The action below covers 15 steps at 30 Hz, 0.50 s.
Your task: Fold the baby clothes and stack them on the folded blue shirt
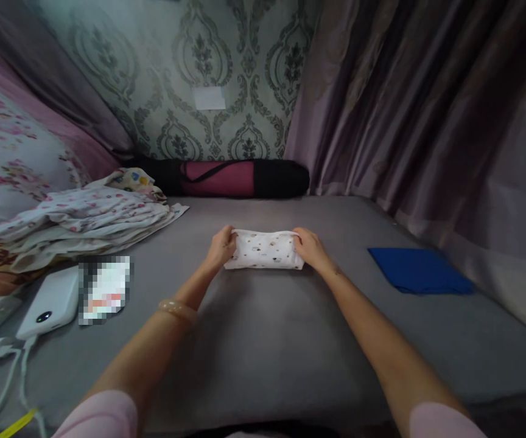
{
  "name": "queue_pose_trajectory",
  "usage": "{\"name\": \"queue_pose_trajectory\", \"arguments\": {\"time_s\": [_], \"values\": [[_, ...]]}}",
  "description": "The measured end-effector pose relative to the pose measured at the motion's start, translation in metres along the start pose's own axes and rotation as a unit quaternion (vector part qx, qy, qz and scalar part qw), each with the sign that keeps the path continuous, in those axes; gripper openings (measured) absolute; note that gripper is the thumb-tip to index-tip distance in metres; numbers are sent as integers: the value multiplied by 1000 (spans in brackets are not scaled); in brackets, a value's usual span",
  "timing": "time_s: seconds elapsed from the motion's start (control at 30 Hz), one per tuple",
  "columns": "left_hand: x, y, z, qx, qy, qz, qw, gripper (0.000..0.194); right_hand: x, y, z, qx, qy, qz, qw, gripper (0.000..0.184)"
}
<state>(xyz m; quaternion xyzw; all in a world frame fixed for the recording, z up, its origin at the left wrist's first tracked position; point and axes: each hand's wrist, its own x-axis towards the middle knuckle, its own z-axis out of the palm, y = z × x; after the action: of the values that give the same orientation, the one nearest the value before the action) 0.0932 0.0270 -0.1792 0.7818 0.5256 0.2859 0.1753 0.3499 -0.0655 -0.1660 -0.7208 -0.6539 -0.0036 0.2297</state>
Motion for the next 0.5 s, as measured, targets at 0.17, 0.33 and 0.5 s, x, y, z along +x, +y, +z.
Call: {"name": "queue_pose_trajectory", "arguments": {"time_s": [0.17, 0.33, 0.5], "values": [[1, -8, 28, 121, -13, -28, 992, 27, 5, 3, 36, -48, -27, 128, 990, 31], [-1, -15, 39, 137, 4, -31, 990, 27, 4, 10, 45, -44, -28, 155, 986, 31], [3, -21, 42, 96, 34, -52, 993, 24, 12, 20, 46, 12, -46, 187, 981, 33]]}}
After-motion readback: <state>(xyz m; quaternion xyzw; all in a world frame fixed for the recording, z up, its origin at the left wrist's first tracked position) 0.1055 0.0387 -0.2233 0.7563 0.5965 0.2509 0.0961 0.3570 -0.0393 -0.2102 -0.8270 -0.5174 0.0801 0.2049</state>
